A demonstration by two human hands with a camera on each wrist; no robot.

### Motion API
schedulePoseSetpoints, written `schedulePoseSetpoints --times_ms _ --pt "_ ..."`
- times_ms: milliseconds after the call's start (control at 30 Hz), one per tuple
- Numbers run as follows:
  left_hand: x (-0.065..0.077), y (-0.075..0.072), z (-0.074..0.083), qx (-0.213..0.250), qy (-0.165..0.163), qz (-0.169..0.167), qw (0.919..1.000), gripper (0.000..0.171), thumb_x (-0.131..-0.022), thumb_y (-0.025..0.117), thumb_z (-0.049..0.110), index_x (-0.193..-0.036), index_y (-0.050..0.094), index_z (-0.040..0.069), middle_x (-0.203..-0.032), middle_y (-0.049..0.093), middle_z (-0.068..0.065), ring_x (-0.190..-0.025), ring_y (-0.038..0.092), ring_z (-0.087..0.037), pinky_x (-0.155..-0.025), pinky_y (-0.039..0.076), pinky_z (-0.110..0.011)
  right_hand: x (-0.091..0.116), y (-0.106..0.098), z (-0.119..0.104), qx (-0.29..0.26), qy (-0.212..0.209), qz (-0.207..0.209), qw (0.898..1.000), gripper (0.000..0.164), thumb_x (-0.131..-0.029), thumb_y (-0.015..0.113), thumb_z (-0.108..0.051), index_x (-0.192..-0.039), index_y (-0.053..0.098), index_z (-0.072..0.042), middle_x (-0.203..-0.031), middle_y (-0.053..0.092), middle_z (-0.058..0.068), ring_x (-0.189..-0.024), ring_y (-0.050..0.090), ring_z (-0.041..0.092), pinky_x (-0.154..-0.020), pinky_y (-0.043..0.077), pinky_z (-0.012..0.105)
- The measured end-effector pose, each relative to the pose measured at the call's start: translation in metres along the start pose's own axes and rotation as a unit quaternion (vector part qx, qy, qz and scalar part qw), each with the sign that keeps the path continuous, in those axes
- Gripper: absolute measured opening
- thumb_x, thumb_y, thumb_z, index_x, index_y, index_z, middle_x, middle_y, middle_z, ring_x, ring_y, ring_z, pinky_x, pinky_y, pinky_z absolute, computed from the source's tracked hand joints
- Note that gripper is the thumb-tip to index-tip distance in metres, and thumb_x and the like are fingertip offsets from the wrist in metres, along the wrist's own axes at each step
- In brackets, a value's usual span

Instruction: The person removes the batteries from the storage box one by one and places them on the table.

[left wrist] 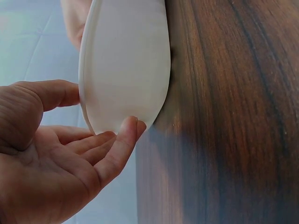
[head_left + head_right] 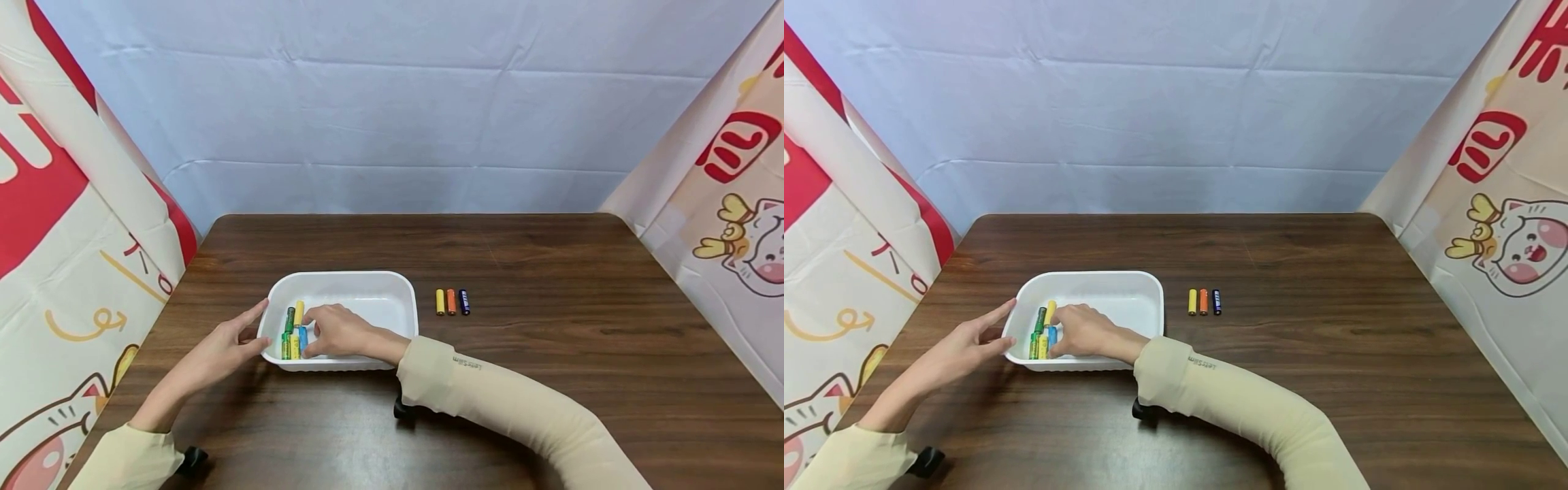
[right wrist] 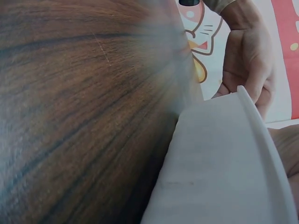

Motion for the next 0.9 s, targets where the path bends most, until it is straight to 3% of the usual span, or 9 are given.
schedulePoseSetpoints --times_ms 567,900 --pt "0.0 0.002 0.001 0.007 0.001 0.002 1.0 0.074 -0.102 0.065 0.014 -0.16 0.024 -0.006 -0.138 0.057 -0.029 -0.113 0.064 -0.032 -0.082 0.056 -0.032 -0.005 0.01 0.002 0.034 0.019 -0.004 0.999 0.05 -0.086 0.086 -0.026 -0.13 0.07 -0.007 -0.091 0.064 -0.003 -0.079 0.056 0.009 -0.067 0.045 0.024" --pt "0.001 0.001 0.002 -0.007 0.012 0.002 0.9999 0.073 -0.103 0.064 0.012 -0.159 0.023 -0.01 -0.137 0.057 -0.032 -0.112 0.066 -0.034 -0.081 0.057 -0.035 -0.008 0.013 0.004 0.075 0.032 0.003 0.997 0.051 -0.087 0.085 -0.035 -0.129 0.071 -0.01 -0.091 0.061 -0.006 -0.077 0.054 0.01 -0.063 0.044 0.025"
Point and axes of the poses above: each hand's wrist, its own x-axis away from the middle knuckle, its own y-axis out of the palm, z = x × y, the point moved 10 cm from there along -x, towards the middle knuckle
